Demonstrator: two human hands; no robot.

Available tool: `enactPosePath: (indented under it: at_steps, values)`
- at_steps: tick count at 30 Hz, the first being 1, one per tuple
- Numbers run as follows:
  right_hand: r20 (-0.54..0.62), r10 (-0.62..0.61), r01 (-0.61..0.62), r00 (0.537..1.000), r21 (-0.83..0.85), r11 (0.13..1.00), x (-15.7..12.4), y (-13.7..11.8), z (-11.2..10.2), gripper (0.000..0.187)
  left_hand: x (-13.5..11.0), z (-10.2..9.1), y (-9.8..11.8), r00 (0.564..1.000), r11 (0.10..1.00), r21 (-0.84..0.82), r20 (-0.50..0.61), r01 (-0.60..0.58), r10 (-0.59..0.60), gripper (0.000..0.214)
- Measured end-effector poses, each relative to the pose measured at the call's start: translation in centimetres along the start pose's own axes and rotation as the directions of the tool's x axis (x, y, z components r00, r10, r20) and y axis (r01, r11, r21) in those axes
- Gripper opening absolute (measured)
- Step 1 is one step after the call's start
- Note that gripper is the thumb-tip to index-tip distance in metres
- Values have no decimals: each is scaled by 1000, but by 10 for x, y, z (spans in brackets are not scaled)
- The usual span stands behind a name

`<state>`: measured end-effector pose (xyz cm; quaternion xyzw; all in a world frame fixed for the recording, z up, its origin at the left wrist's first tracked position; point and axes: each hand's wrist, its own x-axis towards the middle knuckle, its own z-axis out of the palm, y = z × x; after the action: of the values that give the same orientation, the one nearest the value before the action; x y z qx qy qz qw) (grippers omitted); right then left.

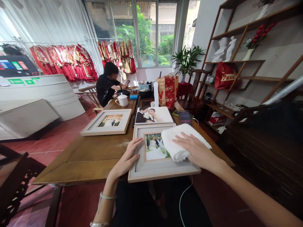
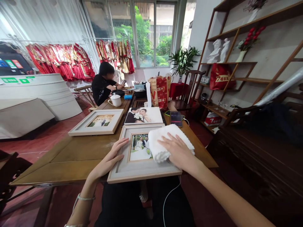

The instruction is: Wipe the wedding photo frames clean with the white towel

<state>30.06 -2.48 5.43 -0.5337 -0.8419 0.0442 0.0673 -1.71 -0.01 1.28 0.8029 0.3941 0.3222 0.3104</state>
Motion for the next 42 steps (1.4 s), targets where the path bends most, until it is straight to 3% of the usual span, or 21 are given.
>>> enactPosePath:
  at_steps: [5,10,13,17,21,24,26,29,32,34,38,42]
  values:
    - [-199,99,-116,975,-79,990,69,13,11,77,2,-1,1,1000,1000,2,11,7,-7,52]
    - [-141,14,-20,990,-42,999,94,7,10,77,2,1,-2,1000,1000,5,15,10,-10,49]
    - [-64,-77,76,995,-11,997,73,-9,11,78,2,2,-3,1000,1000,17,6,0,0,48]
    - [100,-226,212,969,134,968,9,-35,-4,85,2,3,-3,1000,999,32,-20,5,-4,43]
    - [245,-266,196,932,277,941,-53,-44,-32,89,2,3,-2,999,1000,30,-37,10,-9,41]
    - [234,-200,139,951,256,957,-65,-33,-40,83,1,3,-2,999,1000,12,-32,12,-12,42]
    - [189,-102,71,977,164,984,-52,-21,-35,79,1,3,-3,1000,1000,3,-28,8,-8,42]
    - [61,35,-36,997,20,999,-10,-1,-20,77,1,2,-3,1000,1000,1,-29,-5,5,43]
    - [-128,74,-75,989,-7,997,39,13,-7,72,2,1,-2,1000,1000,5,-21,-5,5,42]
    - [-185,77,-78,980,1,997,66,16,-2,71,2,1,-1,1000,1000,5,-9,1,-1,41]
    - [-154,6,-3,988,22,1000,92,5,8,74,2,1,0,1000,1000,3,-8,7,-7,41]
    - [-48,-150,153,988,68,986,73,-19,15,81,2,2,-2,1000,1000,-4,-18,1,-1,40]
